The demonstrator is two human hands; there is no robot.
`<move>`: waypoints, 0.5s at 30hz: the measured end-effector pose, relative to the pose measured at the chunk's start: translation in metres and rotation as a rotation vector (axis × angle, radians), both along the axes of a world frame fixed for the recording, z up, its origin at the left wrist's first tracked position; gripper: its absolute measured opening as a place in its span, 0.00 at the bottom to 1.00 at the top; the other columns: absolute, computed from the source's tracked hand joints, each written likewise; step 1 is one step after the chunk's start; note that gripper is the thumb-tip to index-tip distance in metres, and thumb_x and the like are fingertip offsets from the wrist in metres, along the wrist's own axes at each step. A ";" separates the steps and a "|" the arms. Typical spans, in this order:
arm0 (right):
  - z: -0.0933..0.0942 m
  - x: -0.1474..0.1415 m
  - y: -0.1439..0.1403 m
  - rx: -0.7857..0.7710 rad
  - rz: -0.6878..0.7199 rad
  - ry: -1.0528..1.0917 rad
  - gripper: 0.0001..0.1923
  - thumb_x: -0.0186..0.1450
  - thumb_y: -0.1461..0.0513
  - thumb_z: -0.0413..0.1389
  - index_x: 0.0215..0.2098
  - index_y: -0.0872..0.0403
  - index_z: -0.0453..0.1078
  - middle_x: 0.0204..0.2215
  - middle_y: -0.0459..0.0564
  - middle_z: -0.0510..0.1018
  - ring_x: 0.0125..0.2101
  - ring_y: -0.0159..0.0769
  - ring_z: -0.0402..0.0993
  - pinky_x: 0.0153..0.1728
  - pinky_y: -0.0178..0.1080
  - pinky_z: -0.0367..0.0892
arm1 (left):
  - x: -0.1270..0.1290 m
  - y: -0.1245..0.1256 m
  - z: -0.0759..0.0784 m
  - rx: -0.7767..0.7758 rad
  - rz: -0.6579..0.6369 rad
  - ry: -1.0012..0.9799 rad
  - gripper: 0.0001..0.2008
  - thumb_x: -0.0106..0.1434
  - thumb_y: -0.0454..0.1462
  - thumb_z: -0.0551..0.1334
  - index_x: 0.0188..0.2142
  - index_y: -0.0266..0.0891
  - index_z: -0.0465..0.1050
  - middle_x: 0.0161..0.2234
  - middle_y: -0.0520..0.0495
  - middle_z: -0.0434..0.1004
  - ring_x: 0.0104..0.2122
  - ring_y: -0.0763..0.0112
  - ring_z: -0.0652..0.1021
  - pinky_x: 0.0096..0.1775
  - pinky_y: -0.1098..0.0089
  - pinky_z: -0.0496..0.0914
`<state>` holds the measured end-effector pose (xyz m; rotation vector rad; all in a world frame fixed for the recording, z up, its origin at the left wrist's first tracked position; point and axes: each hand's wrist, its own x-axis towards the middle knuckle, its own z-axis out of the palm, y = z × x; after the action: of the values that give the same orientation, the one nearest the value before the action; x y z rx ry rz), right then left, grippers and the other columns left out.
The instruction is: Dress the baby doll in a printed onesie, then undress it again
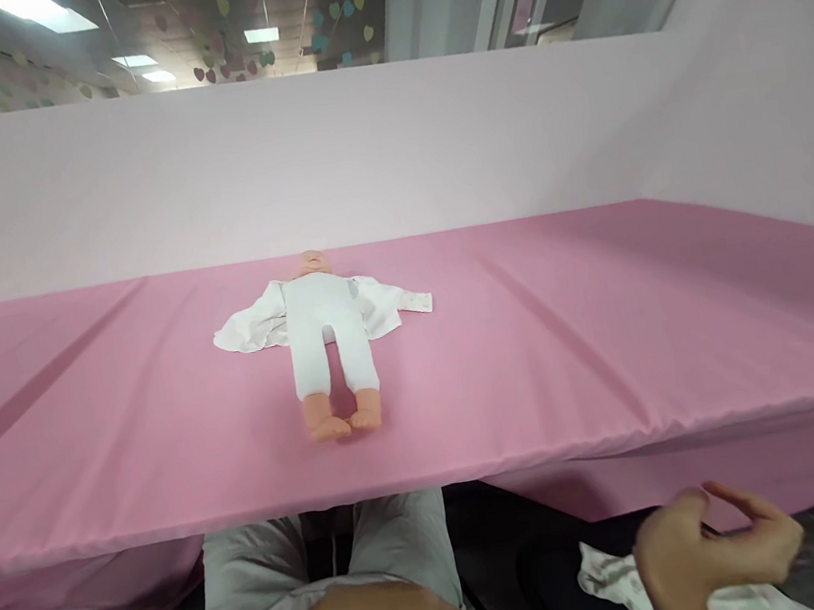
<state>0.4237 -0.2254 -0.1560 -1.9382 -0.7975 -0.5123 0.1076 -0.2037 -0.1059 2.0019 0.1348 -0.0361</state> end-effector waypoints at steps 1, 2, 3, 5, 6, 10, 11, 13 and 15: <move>0.007 -0.010 0.005 0.072 -0.077 -0.018 0.20 0.63 0.60 0.46 0.47 0.63 0.69 0.41 0.68 0.69 0.50 0.64 0.66 0.50 0.58 0.62 | -0.005 0.006 0.019 -0.029 -0.008 -0.031 0.25 0.64 0.42 0.52 0.59 0.38 0.65 0.44 0.42 0.77 0.44 0.58 0.78 0.45 0.62 0.70; 0.014 -0.021 0.010 0.127 -0.085 -0.058 0.17 0.62 0.61 0.47 0.43 0.63 0.70 0.39 0.65 0.72 0.47 0.61 0.69 0.50 0.55 0.64 | -0.011 0.010 0.038 -0.067 0.009 -0.072 0.25 0.65 0.42 0.52 0.60 0.38 0.64 0.45 0.42 0.77 0.46 0.59 0.77 0.46 0.63 0.69; 0.023 -0.032 0.016 0.155 -0.028 -0.120 0.14 0.61 0.62 0.48 0.40 0.62 0.70 0.35 0.63 0.73 0.45 0.58 0.72 0.50 0.53 0.65 | -0.017 0.014 0.055 -0.105 0.020 -0.125 0.25 0.65 0.43 0.53 0.60 0.38 0.64 0.45 0.42 0.77 0.47 0.60 0.77 0.48 0.64 0.68; 0.041 -0.054 0.032 0.181 0.146 -0.258 0.09 0.61 0.63 0.49 0.37 0.59 0.68 0.31 0.59 0.74 0.41 0.52 0.74 0.50 0.54 0.66 | -0.031 0.019 0.082 -0.186 0.138 -0.196 0.22 0.66 0.44 0.54 0.57 0.39 0.68 0.45 0.43 0.78 0.48 0.63 0.76 0.47 0.66 0.69; 0.050 -0.065 0.041 0.225 0.197 -0.313 0.07 0.61 0.64 0.50 0.36 0.56 0.67 0.29 0.56 0.75 0.38 0.48 0.75 0.50 0.55 0.67 | -0.038 0.021 0.092 -0.220 0.210 -0.207 0.20 0.65 0.45 0.55 0.52 0.40 0.72 0.41 0.43 0.79 0.44 0.65 0.78 0.45 0.66 0.70; 0.086 -0.108 0.079 0.629 0.512 -0.586 0.10 0.55 0.72 0.53 0.32 0.52 0.64 0.23 0.42 0.73 0.22 0.33 0.72 0.41 0.51 0.73 | -0.056 0.046 0.112 -0.279 0.439 -0.394 0.13 0.53 0.46 0.68 0.31 0.38 0.78 0.24 0.47 0.78 0.24 0.72 0.76 0.38 0.66 0.73; 0.095 -0.118 0.088 0.661 0.584 -0.600 0.12 0.54 0.73 0.53 0.33 0.52 0.65 0.23 0.42 0.72 0.22 0.32 0.72 0.41 0.49 0.73 | -0.058 0.057 0.116 -0.267 0.514 -0.474 0.12 0.51 0.45 0.70 0.27 0.38 0.77 0.21 0.48 0.77 0.23 0.73 0.75 0.38 0.66 0.73; 0.111 -0.138 0.106 0.660 0.725 -0.615 0.14 0.54 0.74 0.52 0.34 0.52 0.65 0.24 0.42 0.72 0.22 0.32 0.71 0.41 0.48 0.72 | -0.059 0.085 0.124 -0.224 0.708 -0.627 0.15 0.54 0.46 0.68 0.21 0.38 0.72 0.16 0.51 0.72 0.21 0.74 0.74 0.36 0.68 0.72; 0.124 -0.158 0.126 0.634 0.849 -0.615 0.14 0.55 0.74 0.51 0.34 0.52 0.65 0.24 0.43 0.73 0.24 0.32 0.71 0.43 0.47 0.71 | -0.059 0.121 0.131 -0.163 0.945 -0.713 0.22 0.59 0.48 0.62 0.15 0.37 0.67 0.13 0.52 0.66 0.21 0.74 0.73 0.33 0.70 0.70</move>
<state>0.2662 -0.0992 -0.0322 -0.7316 -1.5144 -0.7113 0.0488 -0.0824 0.0253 1.5112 0.5705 1.2020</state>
